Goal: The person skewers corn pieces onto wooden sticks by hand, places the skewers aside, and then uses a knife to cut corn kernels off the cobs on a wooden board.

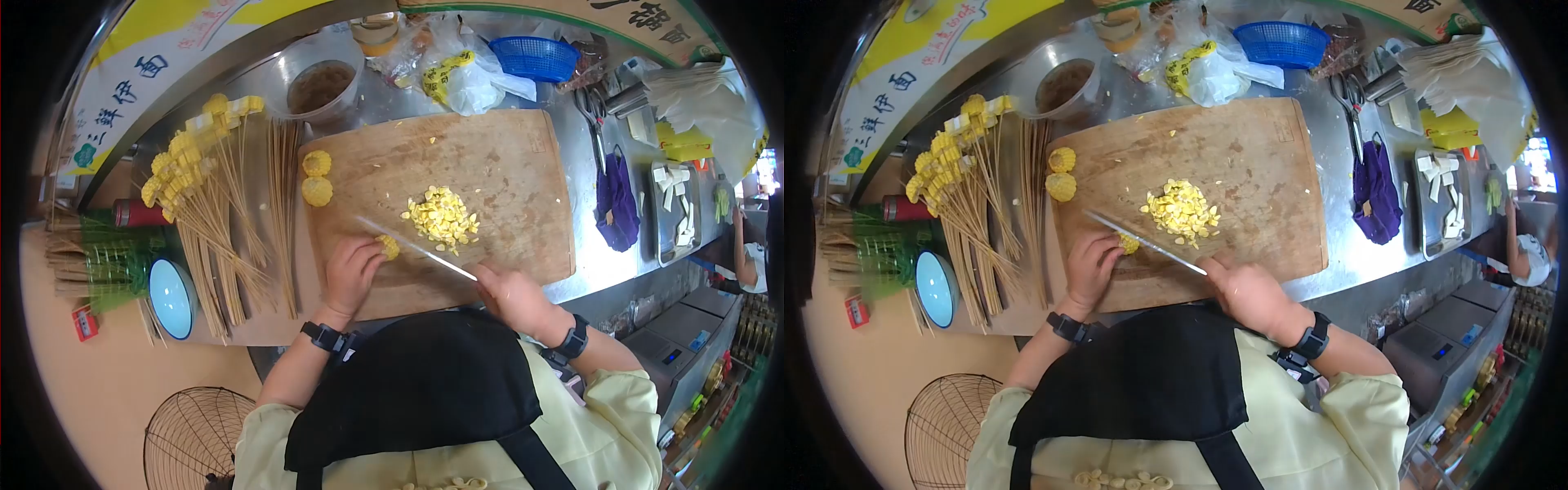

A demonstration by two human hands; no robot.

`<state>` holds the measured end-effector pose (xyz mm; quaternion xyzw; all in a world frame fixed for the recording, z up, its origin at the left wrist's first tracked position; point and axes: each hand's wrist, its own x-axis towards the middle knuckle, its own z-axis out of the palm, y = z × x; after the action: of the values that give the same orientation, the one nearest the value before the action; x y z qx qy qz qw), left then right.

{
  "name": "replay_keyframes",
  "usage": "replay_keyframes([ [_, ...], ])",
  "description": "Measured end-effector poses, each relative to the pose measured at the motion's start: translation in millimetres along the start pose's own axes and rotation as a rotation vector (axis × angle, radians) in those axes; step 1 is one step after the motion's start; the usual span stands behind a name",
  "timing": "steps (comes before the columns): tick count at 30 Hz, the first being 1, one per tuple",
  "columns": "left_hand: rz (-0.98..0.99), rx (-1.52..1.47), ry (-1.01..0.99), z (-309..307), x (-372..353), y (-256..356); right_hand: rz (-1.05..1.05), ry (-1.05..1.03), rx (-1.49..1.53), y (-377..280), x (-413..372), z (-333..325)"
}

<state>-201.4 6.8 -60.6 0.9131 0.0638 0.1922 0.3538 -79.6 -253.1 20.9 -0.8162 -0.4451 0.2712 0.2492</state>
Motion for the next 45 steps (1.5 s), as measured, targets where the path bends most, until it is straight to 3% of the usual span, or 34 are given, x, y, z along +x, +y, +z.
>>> replay_keyframes([
  [12, 0.048, 0.092, 0.042, 5, -11, -15, -0.156, 0.022, -0.388, -21, 4, 8],
  [27, 0.049, 0.094, 0.074, 5, -9, -14, -0.137, -0.028, -0.327, -26, 14, 12],
  [30, 0.042, 0.078, 0.06, 2, -8, -13, -0.073, -0.122, -0.293, -25, 18, 17],
  [39, 0.029, 0.063, 0.065, 5, -9, -16, -0.108, -0.052, -0.308, -27, 24, 22],
  [45, 0.042, 0.001, 0.04, 0, 3, -9, -0.092, -0.122, -0.255, -22, 48, 25],
])
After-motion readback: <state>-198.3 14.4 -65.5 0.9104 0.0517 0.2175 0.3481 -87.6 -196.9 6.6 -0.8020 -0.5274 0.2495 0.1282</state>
